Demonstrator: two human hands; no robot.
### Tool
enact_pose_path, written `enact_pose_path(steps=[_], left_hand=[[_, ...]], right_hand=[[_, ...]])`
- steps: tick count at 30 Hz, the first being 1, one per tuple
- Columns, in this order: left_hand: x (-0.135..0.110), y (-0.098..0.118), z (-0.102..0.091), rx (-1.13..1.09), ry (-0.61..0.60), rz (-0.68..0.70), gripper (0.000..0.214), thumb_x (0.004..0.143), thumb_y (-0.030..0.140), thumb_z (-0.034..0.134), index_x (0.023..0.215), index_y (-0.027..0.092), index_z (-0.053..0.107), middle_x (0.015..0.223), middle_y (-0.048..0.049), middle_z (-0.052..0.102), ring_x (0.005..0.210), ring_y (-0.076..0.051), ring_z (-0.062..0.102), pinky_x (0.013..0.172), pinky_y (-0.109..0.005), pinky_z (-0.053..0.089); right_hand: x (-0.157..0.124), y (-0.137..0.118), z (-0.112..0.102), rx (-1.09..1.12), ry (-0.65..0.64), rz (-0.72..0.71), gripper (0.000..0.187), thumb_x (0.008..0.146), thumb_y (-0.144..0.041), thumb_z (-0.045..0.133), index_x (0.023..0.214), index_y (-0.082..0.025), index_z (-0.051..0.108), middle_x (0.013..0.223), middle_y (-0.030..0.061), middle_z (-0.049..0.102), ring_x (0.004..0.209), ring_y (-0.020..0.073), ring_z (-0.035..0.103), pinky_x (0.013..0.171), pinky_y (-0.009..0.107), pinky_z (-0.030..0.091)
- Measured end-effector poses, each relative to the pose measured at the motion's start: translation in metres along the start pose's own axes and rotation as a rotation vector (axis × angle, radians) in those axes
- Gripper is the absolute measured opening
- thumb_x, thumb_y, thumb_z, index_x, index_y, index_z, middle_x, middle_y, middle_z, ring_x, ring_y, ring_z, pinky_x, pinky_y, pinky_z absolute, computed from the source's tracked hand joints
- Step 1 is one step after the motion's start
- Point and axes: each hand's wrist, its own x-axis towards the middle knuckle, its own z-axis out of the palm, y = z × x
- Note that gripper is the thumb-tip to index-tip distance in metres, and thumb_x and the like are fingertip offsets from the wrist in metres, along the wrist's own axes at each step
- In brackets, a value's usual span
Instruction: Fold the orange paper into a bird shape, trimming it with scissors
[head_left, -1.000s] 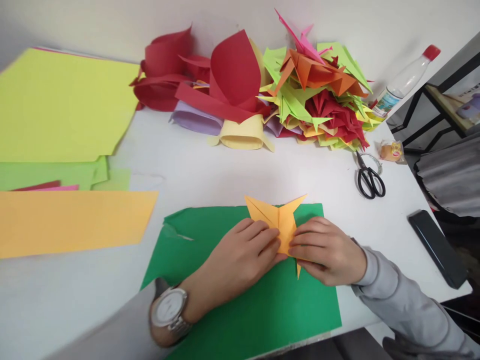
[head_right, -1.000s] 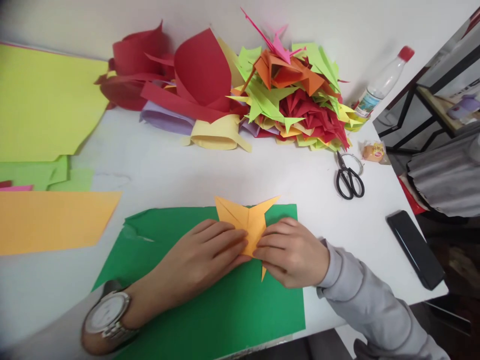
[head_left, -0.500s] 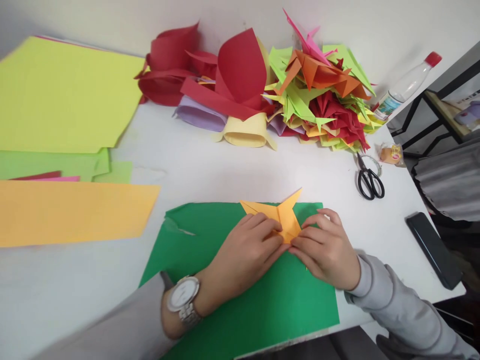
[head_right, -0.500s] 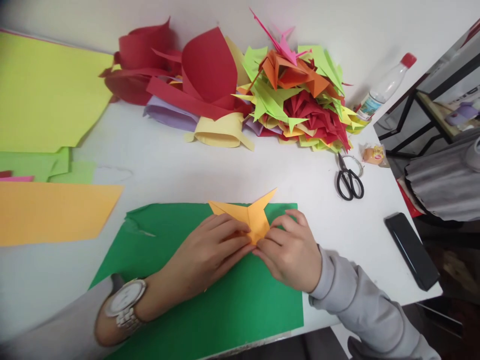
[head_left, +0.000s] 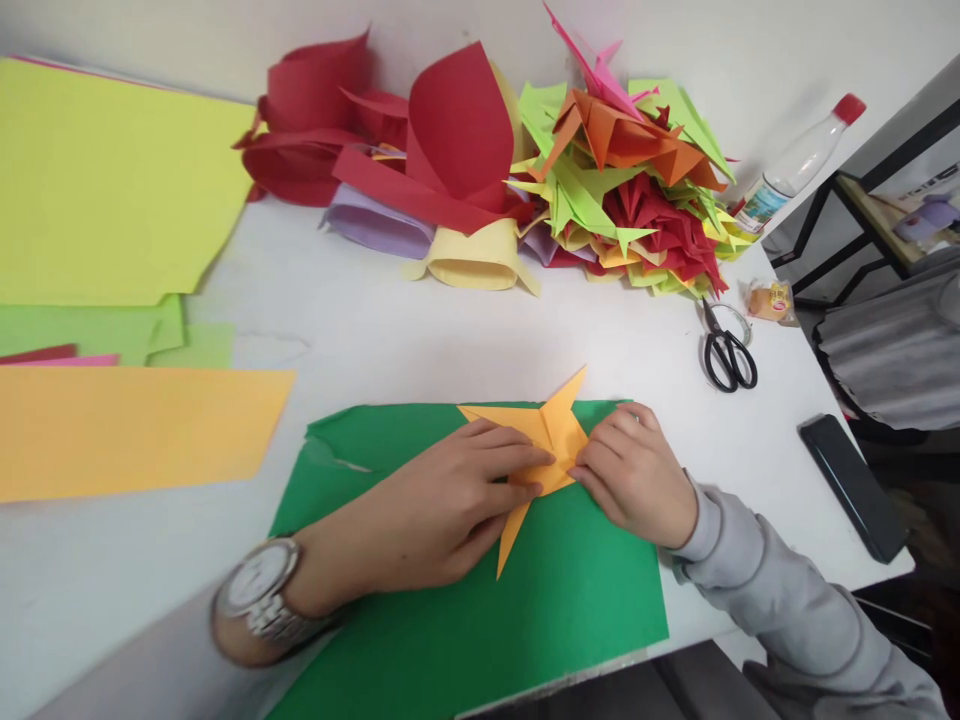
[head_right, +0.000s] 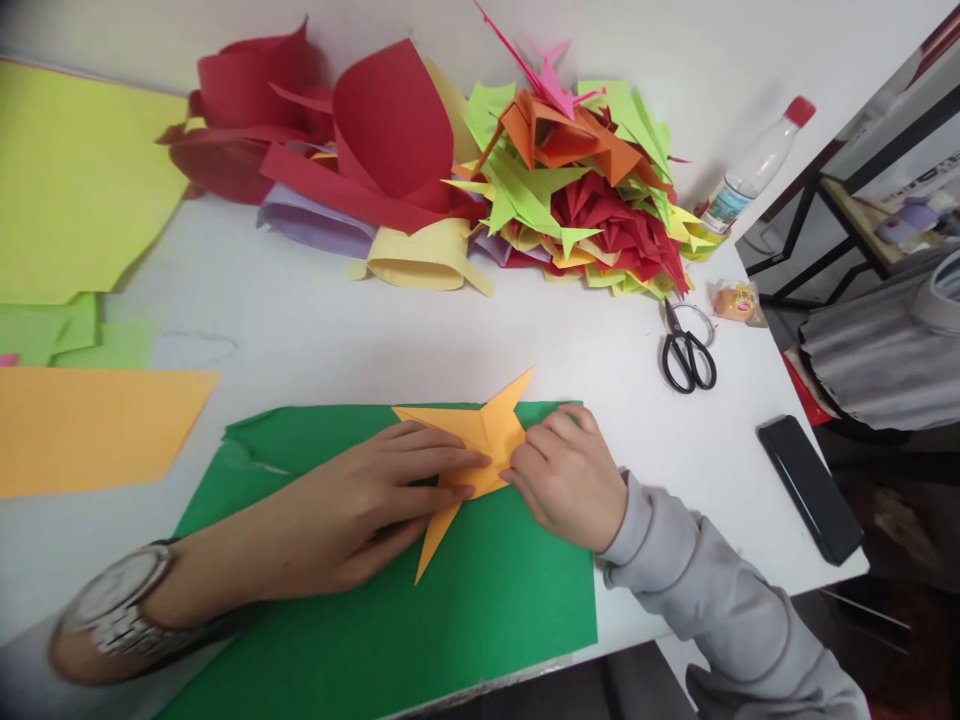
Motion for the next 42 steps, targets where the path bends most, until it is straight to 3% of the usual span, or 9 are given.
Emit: enact_pose_path(steps=[5, 15, 22, 25, 34, 42], left_hand=[[-0.002, -0.001, -0.001, -0.008, -0.010, 0.002, 0.027, 0.084, 0.007, 0.046, 0.087, 0.022, 0.068, 0.119, -0.0037, 0.068, 0.103, -0.022, 0.061, 0.091, -0.040, 0.047], [0.000, 0.003, -0.002, 0.009, -0.021, 0.012, 0.026, 0.085, 0.007, 0.045, 0.079, 0.020, 0.068, 0.105, -0.0056, 0.070, 0.090, -0.021, 0.060, 0.084, -0.038, 0.049], [0.002, 0.006, -0.004, 0.047, -0.073, 0.006, 0.026, 0.082, 0.004, 0.046, 0.082, 0.018, 0.069, 0.106, -0.0054, 0.071, 0.097, -0.021, 0.060, 0.090, -0.037, 0.049], [0.001, 0.005, -0.004, 0.047, -0.068, 0.016, 0.029, 0.081, 0.003, 0.046, 0.087, 0.018, 0.070, 0.109, -0.0058, 0.070, 0.102, -0.021, 0.060, 0.094, -0.037, 0.048], [-0.001, 0.003, -0.002, 0.028, -0.117, 0.013, 0.039, 0.086, 0.007, 0.042, 0.120, 0.018, 0.059, 0.107, -0.0084, 0.068, 0.103, -0.022, 0.058, 0.093, -0.039, 0.048], [0.002, 0.006, 0.000, 0.047, -0.151, -0.004, 0.028, 0.090, 0.009, 0.041, 0.102, 0.016, 0.065, 0.105, -0.0084, 0.066, 0.099, -0.023, 0.056, 0.091, -0.040, 0.046]], right_hand=[[0.008, 0.005, 0.005, 0.037, -0.021, 0.045, 0.030, 0.097, -0.030, 0.046, 0.074, -0.017, 0.060, 0.068, 0.0029, 0.056, 0.074, 0.0192, 0.044, 0.079, 0.037, 0.035], [0.009, 0.007, 0.010, 0.052, -0.015, 0.121, 0.030, 0.094, -0.037, 0.054, 0.072, -0.017, 0.058, 0.071, 0.0037, 0.058, 0.078, 0.0203, 0.046, 0.080, 0.036, 0.034], [0.012, 0.016, 0.012, 0.113, -0.015, 0.113, 0.035, 0.094, -0.045, 0.053, 0.073, -0.018, 0.060, 0.075, 0.0038, 0.060, 0.080, 0.0197, 0.048, 0.078, 0.035, 0.032], [0.015, 0.021, 0.014, 0.154, -0.012, 0.051, 0.036, 0.096, -0.045, 0.052, 0.072, -0.018, 0.060, 0.079, 0.0043, 0.062, 0.084, 0.0192, 0.051, 0.080, 0.035, 0.032], [0.016, 0.025, 0.015, 0.225, -0.035, 0.070, 0.034, 0.093, -0.045, 0.057, 0.073, -0.018, 0.061, 0.081, 0.0030, 0.062, 0.084, 0.0183, 0.051, 0.080, 0.034, 0.032], [0.016, 0.024, 0.017, 0.209, -0.038, 0.078, 0.034, 0.095, -0.044, 0.054, 0.072, -0.018, 0.059, 0.080, 0.0030, 0.061, 0.084, 0.0185, 0.050, 0.079, 0.034, 0.031]])
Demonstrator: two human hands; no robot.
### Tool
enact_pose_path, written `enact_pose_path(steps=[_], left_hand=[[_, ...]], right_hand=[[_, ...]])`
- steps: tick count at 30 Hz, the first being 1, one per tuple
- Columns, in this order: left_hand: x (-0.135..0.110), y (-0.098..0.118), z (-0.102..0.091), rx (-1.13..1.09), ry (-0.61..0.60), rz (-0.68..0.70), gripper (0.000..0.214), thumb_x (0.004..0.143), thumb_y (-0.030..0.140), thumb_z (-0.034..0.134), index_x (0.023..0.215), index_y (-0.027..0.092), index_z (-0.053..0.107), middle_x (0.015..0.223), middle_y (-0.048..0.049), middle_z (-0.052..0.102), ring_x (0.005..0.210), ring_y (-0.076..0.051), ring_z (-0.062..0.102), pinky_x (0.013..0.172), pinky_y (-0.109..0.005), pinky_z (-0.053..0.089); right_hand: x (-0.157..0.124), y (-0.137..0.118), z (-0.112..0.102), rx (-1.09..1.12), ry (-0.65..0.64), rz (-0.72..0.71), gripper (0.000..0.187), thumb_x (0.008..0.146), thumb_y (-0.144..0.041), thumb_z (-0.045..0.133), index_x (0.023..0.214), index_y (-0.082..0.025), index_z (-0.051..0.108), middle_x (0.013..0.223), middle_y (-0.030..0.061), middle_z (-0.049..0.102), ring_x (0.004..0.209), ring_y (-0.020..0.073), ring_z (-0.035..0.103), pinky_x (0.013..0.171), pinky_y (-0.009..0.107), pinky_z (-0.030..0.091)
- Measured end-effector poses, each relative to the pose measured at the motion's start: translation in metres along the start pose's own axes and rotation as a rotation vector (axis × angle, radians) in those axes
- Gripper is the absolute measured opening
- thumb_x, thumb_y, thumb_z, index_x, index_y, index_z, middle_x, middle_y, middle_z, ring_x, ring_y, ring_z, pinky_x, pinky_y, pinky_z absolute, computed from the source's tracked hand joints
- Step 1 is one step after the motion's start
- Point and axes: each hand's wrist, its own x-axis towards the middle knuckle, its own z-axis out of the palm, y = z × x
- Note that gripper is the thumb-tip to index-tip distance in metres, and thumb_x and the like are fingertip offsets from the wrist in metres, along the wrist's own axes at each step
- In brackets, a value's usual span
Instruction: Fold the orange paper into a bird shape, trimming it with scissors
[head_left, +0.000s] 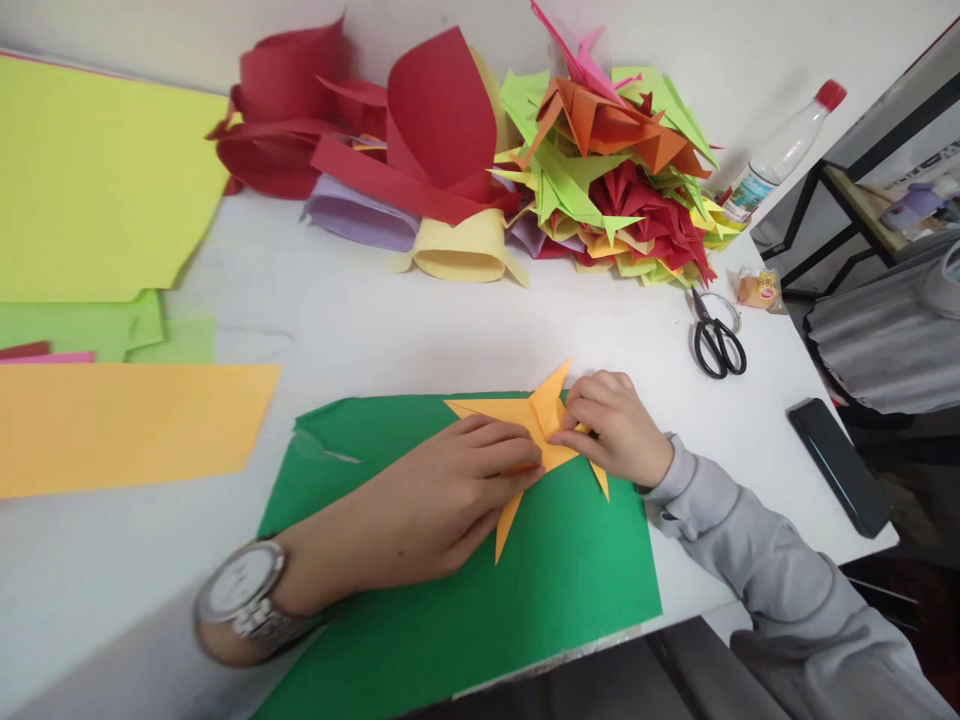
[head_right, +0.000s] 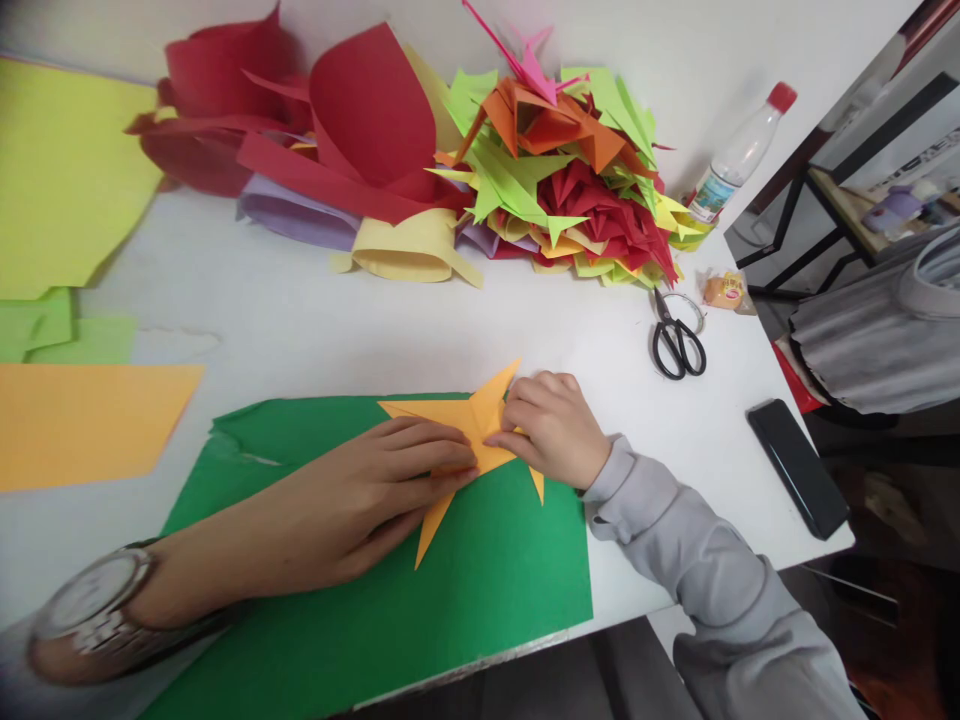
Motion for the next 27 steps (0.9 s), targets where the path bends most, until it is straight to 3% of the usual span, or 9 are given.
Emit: enact_pose_path(steps=[12, 17, 21, 27], left_hand=[[-0.0045, -0.0042, -0.0025, -0.111, 0.034, -0.041, 0.034, 0.089, 0.006, 0.038, 0.111, 0.018, 0.062, 0.112, -0.0072, 0.067, 0.109, -0.021, 0.058, 0.096, -0.037, 0.046], [-0.0066, -0.0057, -0.0012, -0.073, 0.034, 0.015, 0.040, 0.088, 0.006, 0.038, 0.122, 0.018, 0.057, 0.115, -0.0082, 0.067, 0.112, -0.023, 0.057, 0.098, -0.040, 0.045], [-0.0065, -0.0058, 0.0007, -0.029, -0.005, 0.042, 0.038, 0.089, 0.008, 0.040, 0.120, 0.018, 0.059, 0.111, -0.0092, 0.067, 0.108, -0.024, 0.057, 0.097, -0.043, 0.045], [-0.0061, -0.0039, 0.0020, -0.020, 0.033, 0.031, 0.034, 0.089, 0.009, 0.042, 0.116, 0.018, 0.062, 0.106, -0.0088, 0.067, 0.108, -0.024, 0.057, 0.097, -0.042, 0.045]], right_hand=[[-0.0009, -0.0018, 0.0011, -0.048, 0.007, -0.028, 0.033, 0.097, -0.041, 0.049, 0.074, -0.019, 0.057, 0.081, 0.0044, 0.059, 0.083, 0.0199, 0.047, 0.077, 0.034, 0.032], [-0.0016, -0.0015, 0.0021, -0.054, -0.013, -0.017, 0.030, 0.097, -0.038, 0.050, 0.075, -0.019, 0.057, 0.082, 0.0045, 0.059, 0.085, 0.0203, 0.047, 0.078, 0.035, 0.032], [-0.0020, -0.0019, 0.0017, -0.056, -0.020, -0.013, 0.028, 0.096, -0.036, 0.052, 0.075, -0.019, 0.056, 0.082, 0.0044, 0.059, 0.085, 0.0203, 0.047, 0.078, 0.035, 0.032], [-0.0011, -0.0031, 0.0001, -0.060, -0.042, -0.003, 0.027, 0.096, -0.036, 0.052, 0.075, -0.019, 0.056, 0.082, 0.0044, 0.059, 0.086, 0.0208, 0.047, 0.078, 0.035, 0.032]])
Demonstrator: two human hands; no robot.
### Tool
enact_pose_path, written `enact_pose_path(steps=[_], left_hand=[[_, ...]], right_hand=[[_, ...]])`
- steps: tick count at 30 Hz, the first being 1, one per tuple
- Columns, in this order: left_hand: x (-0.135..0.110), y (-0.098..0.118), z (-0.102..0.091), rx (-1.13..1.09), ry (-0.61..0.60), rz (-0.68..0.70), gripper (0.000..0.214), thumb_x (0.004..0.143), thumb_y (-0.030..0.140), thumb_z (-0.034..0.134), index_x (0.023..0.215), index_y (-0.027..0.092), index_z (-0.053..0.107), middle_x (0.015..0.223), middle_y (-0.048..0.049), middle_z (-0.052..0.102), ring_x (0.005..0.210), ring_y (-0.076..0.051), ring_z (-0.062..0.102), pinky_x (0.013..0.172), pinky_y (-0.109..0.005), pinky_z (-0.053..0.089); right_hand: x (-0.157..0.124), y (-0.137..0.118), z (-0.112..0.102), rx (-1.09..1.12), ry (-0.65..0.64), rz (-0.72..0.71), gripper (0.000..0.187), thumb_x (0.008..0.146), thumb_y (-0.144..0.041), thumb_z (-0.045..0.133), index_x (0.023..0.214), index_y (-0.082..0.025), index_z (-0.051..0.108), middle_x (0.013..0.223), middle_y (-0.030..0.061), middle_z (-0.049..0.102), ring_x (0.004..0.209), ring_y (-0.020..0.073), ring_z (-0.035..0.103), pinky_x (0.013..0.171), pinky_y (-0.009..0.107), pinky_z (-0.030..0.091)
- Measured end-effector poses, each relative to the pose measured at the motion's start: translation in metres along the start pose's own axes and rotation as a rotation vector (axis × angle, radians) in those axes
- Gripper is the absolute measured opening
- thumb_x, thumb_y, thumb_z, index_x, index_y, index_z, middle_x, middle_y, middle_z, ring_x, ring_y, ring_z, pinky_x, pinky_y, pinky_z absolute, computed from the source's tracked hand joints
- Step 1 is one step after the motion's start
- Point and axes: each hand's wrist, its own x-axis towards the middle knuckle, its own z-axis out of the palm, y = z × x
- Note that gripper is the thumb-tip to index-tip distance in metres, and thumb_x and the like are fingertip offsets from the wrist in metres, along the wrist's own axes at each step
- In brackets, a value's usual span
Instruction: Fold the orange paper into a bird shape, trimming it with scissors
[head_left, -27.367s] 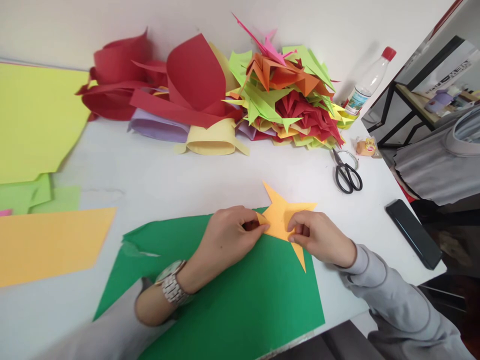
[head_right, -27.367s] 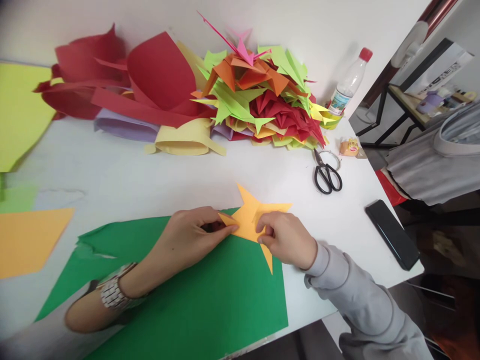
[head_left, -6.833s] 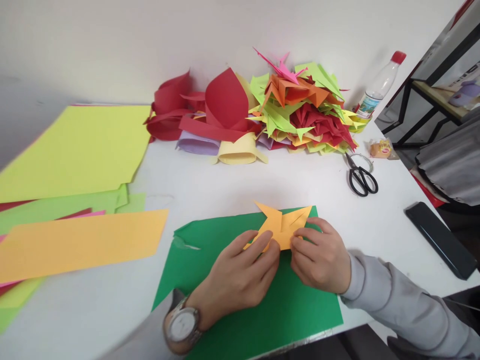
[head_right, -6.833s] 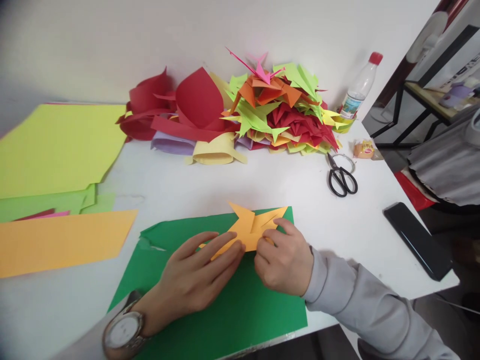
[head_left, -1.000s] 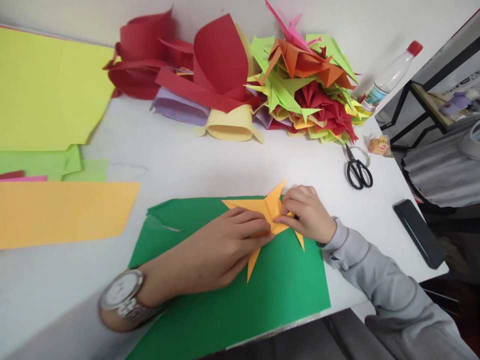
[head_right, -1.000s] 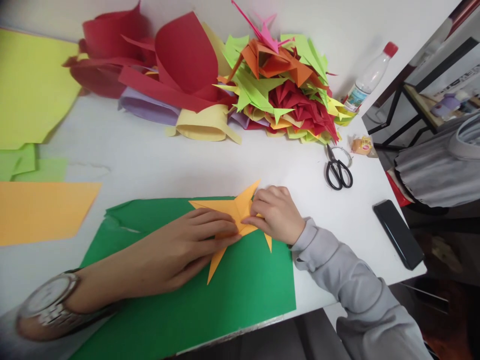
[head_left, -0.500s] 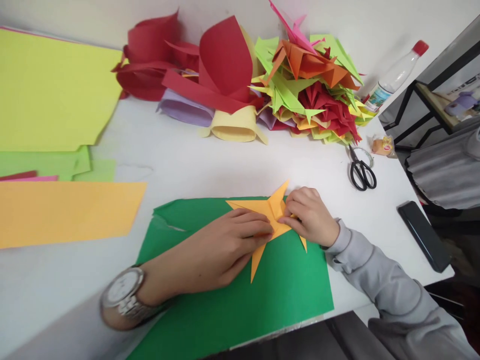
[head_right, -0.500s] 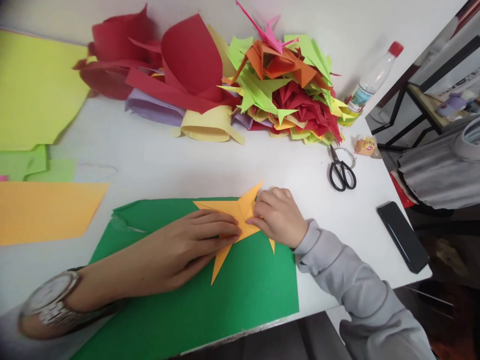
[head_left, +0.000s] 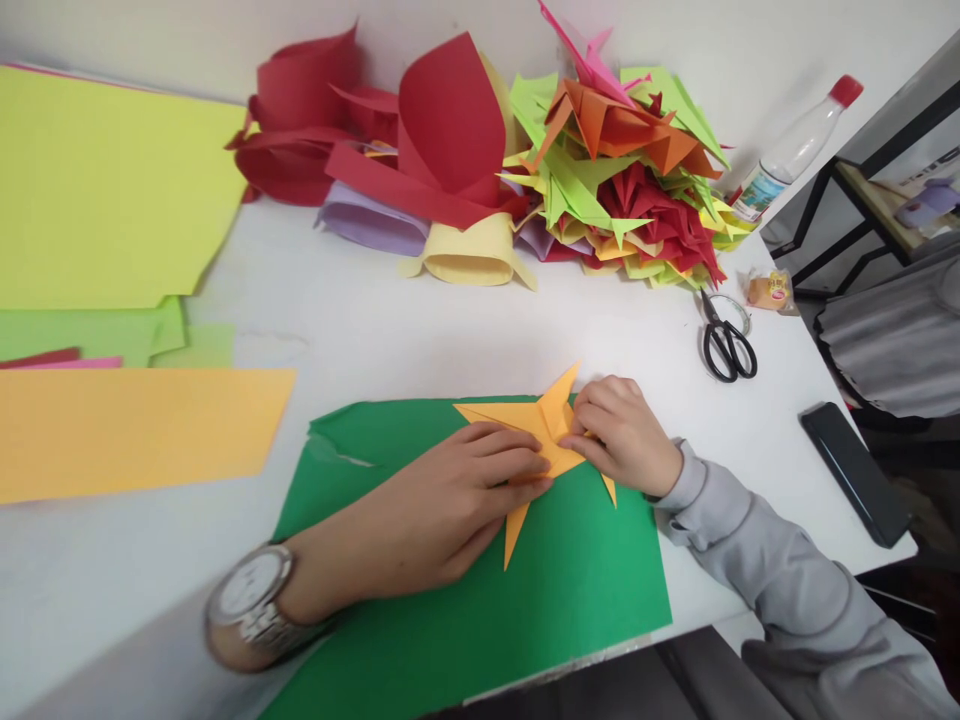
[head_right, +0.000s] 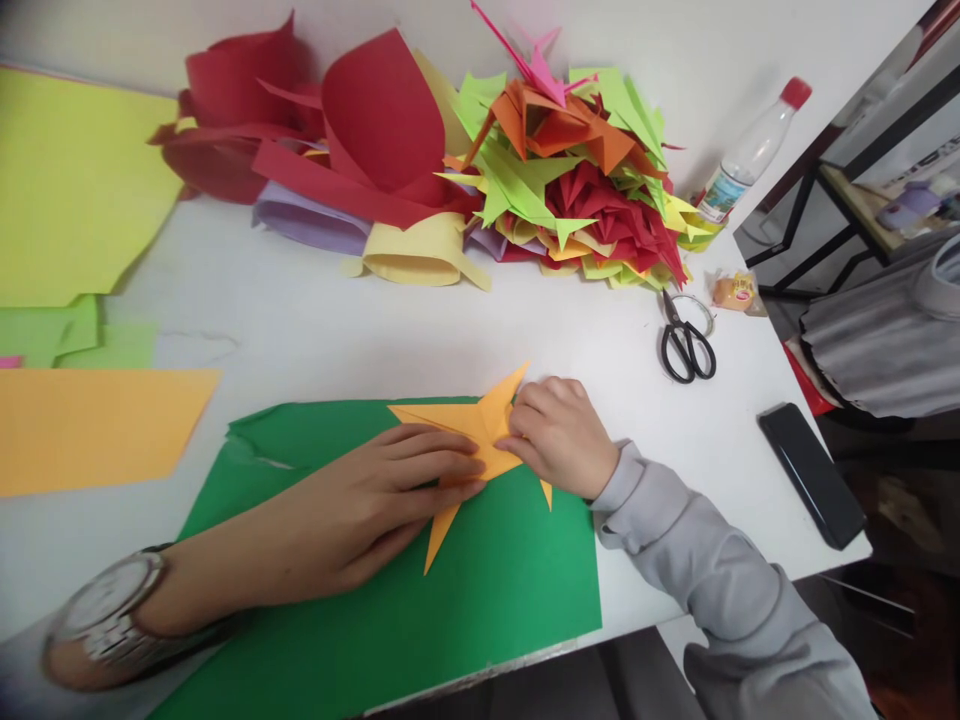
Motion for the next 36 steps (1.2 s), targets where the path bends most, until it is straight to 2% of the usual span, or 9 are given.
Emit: enact_pose_path(steps=[7, 14, 21, 27, 31, 36], left_hand=[[0.003, 0.004, 0.001, 0.026, 0.020, -0.032, 0.031, 0.092, 0.009, 0.039, 0.106, 0.016, 0.065, 0.100, -0.0093, 0.067, 0.102, -0.024, 0.058, 0.093, -0.042, 0.046], [0.000, 0.001, 0.000, -0.027, 0.045, -0.033, 0.036, 0.089, 0.004, 0.039, 0.111, 0.018, 0.063, 0.109, -0.0054, 0.070, 0.111, -0.021, 0.058, 0.100, -0.039, 0.045], [-0.006, -0.005, 0.000, -0.026, 0.050, -0.018, 0.041, 0.087, 0.003, 0.036, 0.118, 0.016, 0.060, 0.115, -0.0066, 0.071, 0.118, -0.021, 0.057, 0.101, -0.039, 0.047], [-0.004, -0.005, -0.001, -0.038, 0.025, 0.000, 0.051, 0.082, -0.001, 0.037, 0.124, 0.020, 0.058, 0.116, -0.0074, 0.070, 0.117, -0.022, 0.056, 0.100, -0.041, 0.046], [0.000, -0.001, 0.002, -0.001, 0.045, -0.007, 0.048, 0.086, 0.004, 0.039, 0.129, 0.019, 0.053, 0.109, -0.0096, 0.069, 0.109, -0.023, 0.057, 0.095, -0.042, 0.047], [0.007, 0.009, 0.008, 0.118, -0.002, -0.059, 0.035, 0.092, 0.023, 0.047, 0.126, 0.018, 0.055, 0.097, -0.0095, 0.064, 0.093, -0.026, 0.056, 0.084, -0.045, 0.048]], right_hand=[[0.000, -0.001, 0.001, -0.028, 0.005, -0.009, 0.031, 0.098, -0.038, 0.047, 0.075, -0.019, 0.057, 0.083, 0.0054, 0.060, 0.085, 0.0210, 0.046, 0.078, 0.036, 0.032], [0.000, -0.001, 0.002, -0.048, 0.022, -0.027, 0.031, 0.098, -0.037, 0.046, 0.076, -0.018, 0.057, 0.083, 0.0057, 0.059, 0.085, 0.0210, 0.046, 0.077, 0.035, 0.032], [0.000, 0.000, 0.003, -0.057, 0.010, -0.027, 0.027, 0.096, -0.036, 0.051, 0.077, -0.019, 0.057, 0.083, 0.0054, 0.059, 0.085, 0.0213, 0.046, 0.077, 0.036, 0.032], [0.000, 0.000, 0.003, -0.061, -0.002, -0.020, 0.025, 0.095, -0.036, 0.053, 0.077, -0.019, 0.057, 0.082, 0.0048, 0.058, 0.084, 0.0211, 0.045, 0.076, 0.036, 0.032], [0.000, 0.000, 0.003, -0.058, -0.004, -0.016, 0.026, 0.096, -0.037, 0.052, 0.077, -0.019, 0.057, 0.083, 0.0048, 0.059, 0.084, 0.0209, 0.045, 0.077, 0.036, 0.031], [0.000, 0.000, 0.002, -0.048, -0.001, -0.019, 0.029, 0.096, -0.038, 0.051, 0.076, -0.019, 0.057, 0.085, 0.0051, 0.060, 0.084, 0.0206, 0.046, 0.077, 0.035, 0.032]])
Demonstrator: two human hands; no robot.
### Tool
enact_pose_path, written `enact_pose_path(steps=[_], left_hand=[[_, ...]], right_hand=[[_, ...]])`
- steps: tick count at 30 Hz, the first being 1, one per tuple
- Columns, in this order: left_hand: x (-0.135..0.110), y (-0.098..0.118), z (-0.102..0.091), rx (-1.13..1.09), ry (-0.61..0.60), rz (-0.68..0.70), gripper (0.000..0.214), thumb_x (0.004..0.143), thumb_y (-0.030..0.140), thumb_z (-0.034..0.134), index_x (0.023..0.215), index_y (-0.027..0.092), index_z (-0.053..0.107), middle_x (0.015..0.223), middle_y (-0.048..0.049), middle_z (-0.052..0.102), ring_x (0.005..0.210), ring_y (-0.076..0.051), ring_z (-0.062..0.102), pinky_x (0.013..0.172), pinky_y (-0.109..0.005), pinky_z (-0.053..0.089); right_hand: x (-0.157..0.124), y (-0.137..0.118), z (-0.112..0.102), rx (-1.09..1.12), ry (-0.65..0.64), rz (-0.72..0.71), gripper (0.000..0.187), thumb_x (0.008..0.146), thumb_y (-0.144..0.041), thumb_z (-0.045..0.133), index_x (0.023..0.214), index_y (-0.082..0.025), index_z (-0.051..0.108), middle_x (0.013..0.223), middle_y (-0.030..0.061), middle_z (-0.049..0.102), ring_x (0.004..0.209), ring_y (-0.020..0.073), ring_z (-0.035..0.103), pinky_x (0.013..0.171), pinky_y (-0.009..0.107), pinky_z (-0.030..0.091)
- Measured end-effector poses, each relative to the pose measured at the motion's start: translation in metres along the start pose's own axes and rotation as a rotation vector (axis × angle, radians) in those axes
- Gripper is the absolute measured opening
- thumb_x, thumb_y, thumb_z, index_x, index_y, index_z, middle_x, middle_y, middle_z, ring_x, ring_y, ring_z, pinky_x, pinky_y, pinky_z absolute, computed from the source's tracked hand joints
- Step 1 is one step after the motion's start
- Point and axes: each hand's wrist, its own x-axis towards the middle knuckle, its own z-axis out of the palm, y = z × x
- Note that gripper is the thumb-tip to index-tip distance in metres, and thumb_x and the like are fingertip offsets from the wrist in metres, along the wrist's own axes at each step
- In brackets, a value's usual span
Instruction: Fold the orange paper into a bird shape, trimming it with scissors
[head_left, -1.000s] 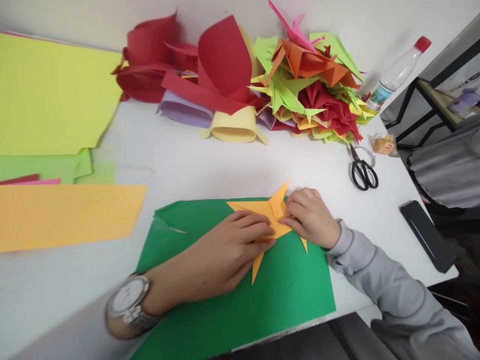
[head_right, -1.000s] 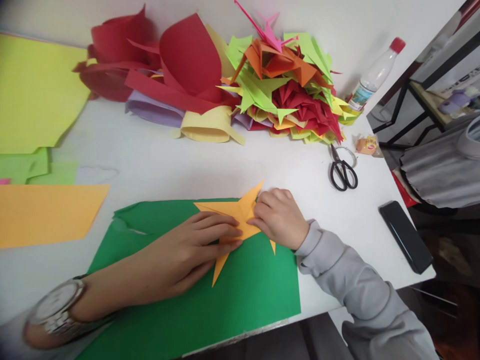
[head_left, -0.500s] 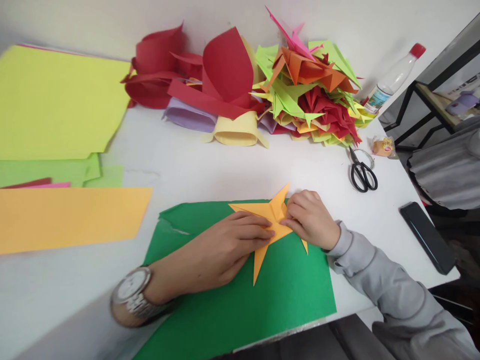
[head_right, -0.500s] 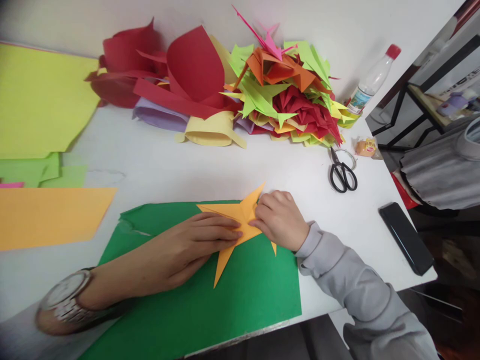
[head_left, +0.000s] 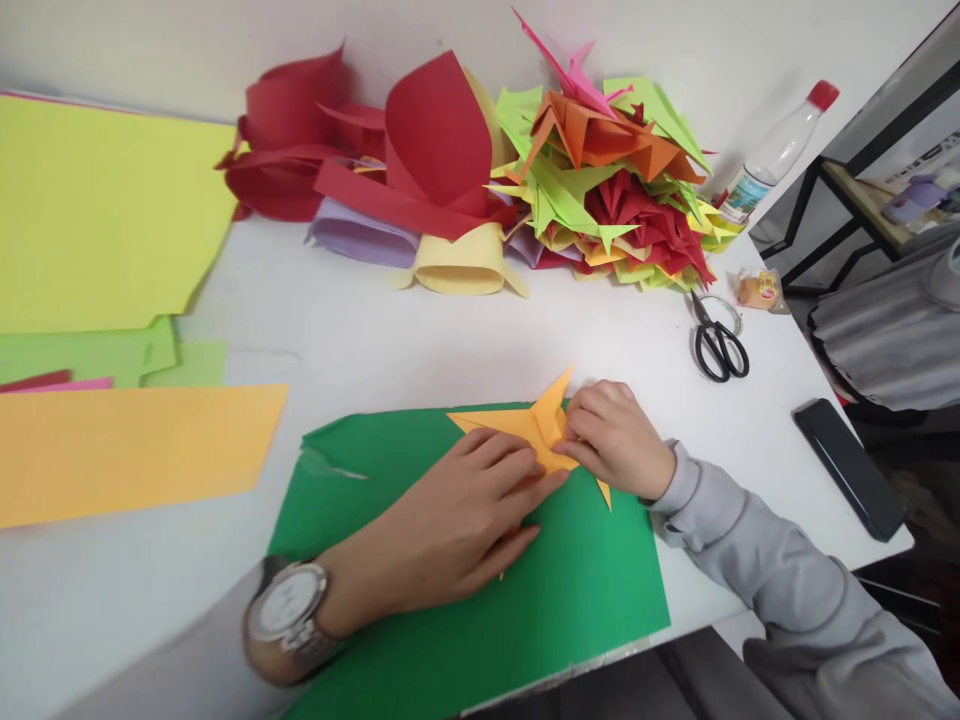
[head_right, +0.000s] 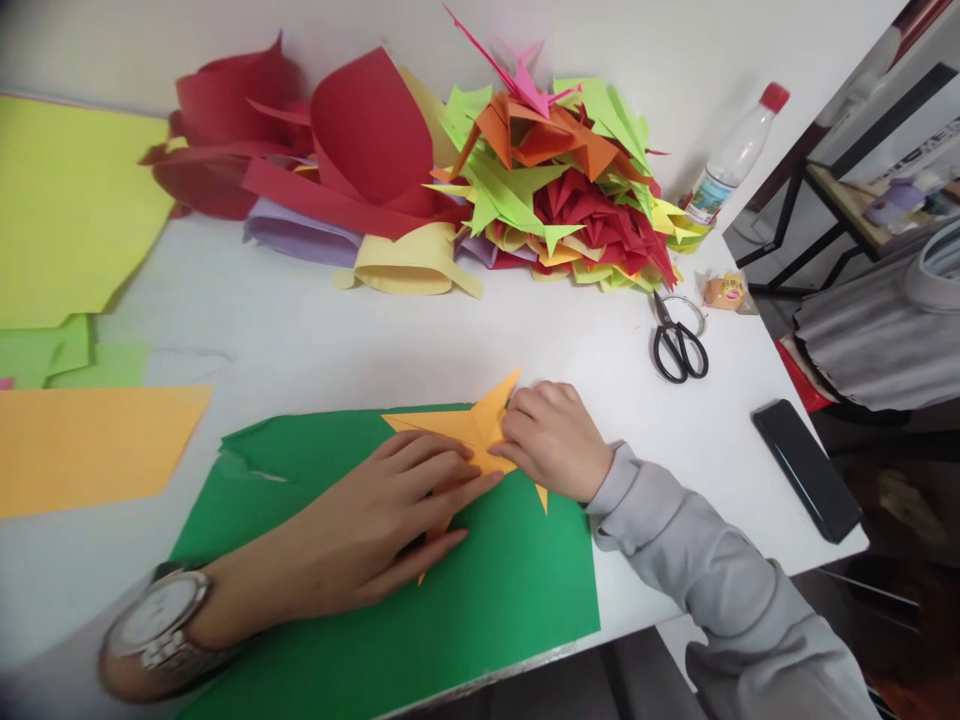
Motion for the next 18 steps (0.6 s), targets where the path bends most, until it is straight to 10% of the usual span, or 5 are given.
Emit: enact_pose_path(steps=[18], left_hand=[[0.003, 0.007, 0.010, 0.186, 0.008, -0.017, 0.034, 0.087, 0.029, 0.057, 0.117, 0.015, 0.061, 0.091, -0.0079, 0.060, 0.090, -0.027, 0.055, 0.081, -0.044, 0.045]], right_hand=[[0.000, 0.014, -0.010, 0.378, -0.042, 0.048, 0.012, 0.095, -0.030, 0.055, 0.089, -0.020, 0.061, 0.092, 0.0041, 0.065, 0.090, 0.0179, 0.056, 0.087, 0.034, 0.039]])
